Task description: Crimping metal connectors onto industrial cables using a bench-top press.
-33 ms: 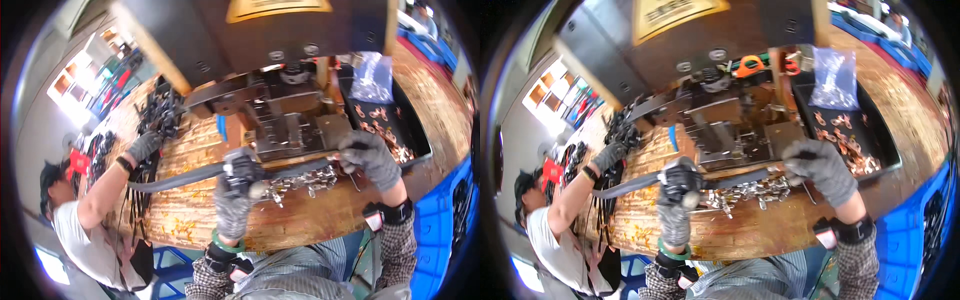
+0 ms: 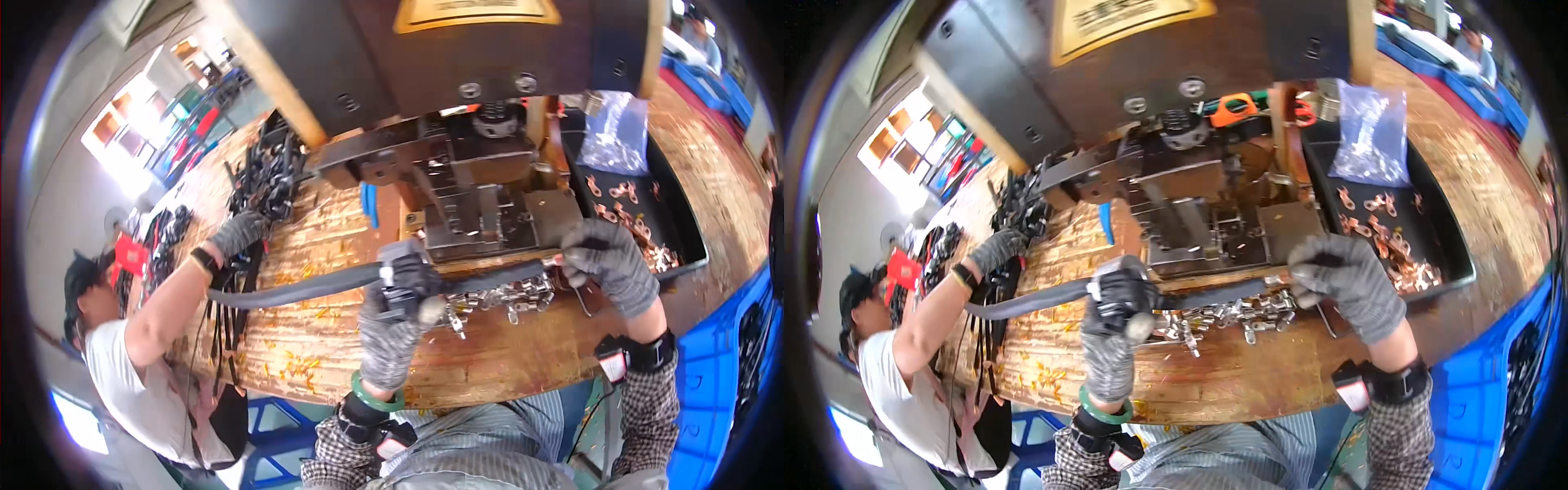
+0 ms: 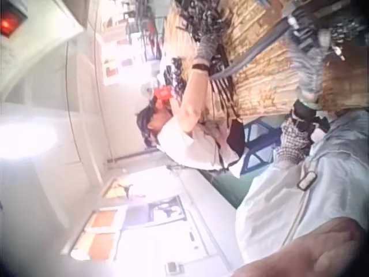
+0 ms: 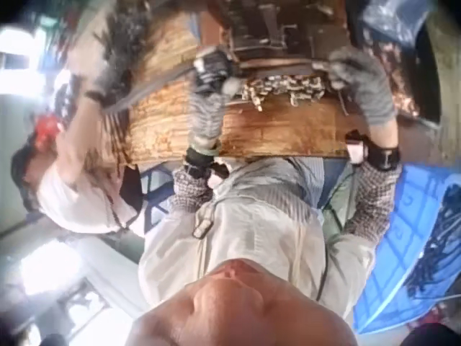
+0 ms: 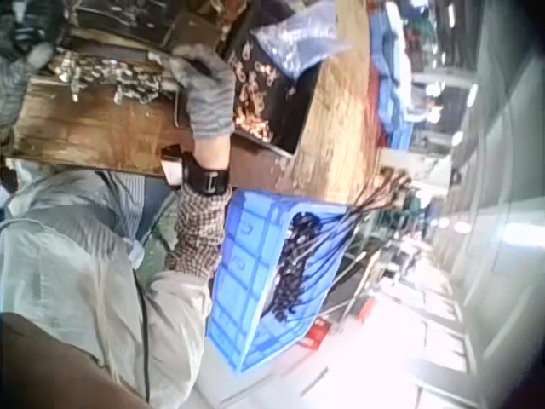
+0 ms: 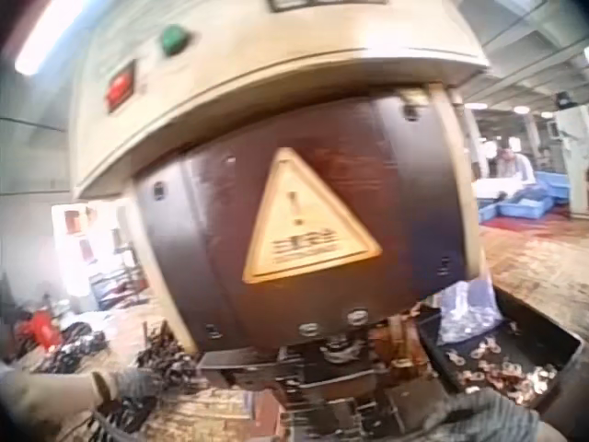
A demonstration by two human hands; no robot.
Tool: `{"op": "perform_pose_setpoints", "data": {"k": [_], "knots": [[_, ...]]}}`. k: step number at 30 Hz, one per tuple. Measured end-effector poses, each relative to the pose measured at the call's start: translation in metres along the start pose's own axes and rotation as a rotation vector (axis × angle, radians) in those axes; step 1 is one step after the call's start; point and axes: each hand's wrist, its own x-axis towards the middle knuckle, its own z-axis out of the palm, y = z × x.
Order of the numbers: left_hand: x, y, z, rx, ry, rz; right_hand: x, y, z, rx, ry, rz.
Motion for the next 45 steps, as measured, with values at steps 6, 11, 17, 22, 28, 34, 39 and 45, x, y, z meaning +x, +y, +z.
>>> {"op": "perform_pose_setpoints", "data": {"k": [6, 11, 17, 22, 28, 34, 39, 45], "knots": [[0.0, -0.004, -0.002, -0.097, -0.092, -0.001, 0.002, 0.009, -0.004, -0.01, -0.013, 0.005], [-0.001, -0.002, -0.005, -0.024, -0.097, 0.068, 0.003, 0.006, -0.001, -0.032, -0.013, 0.01], [-0.002, 0.002, -0.01, 0.068, -0.092, 0.082, 0.005, 0.008, 0.005, -0.056, -0.028, 0.016], [0.004, 0.001, -0.023, 0.025, -0.097, 0.024, 0.005, 0.005, 0.018, -0.054, -0.013, 0.03], [0.019, 0.012, -0.037, 0.02, 0.022, 0.075, 0.021, 0.01, 0.035, 0.13, -0.128, 0.024], [0.039, 0.023, -0.034, 0.03, -0.019, 0.178, 0.029, 0.004, 0.052, -0.001, -0.005, 0.014], [0.049, 0.026, -0.037, 0.067, -0.038, 0.129, 0.04, 0.004, 0.052, 0.088, -0.031, -0.029], [0.055, 0.033, -0.036, 0.156, -0.033, 0.108, 0.051, 0.007, 0.047, 0.156, -0.034, -0.045]]}}
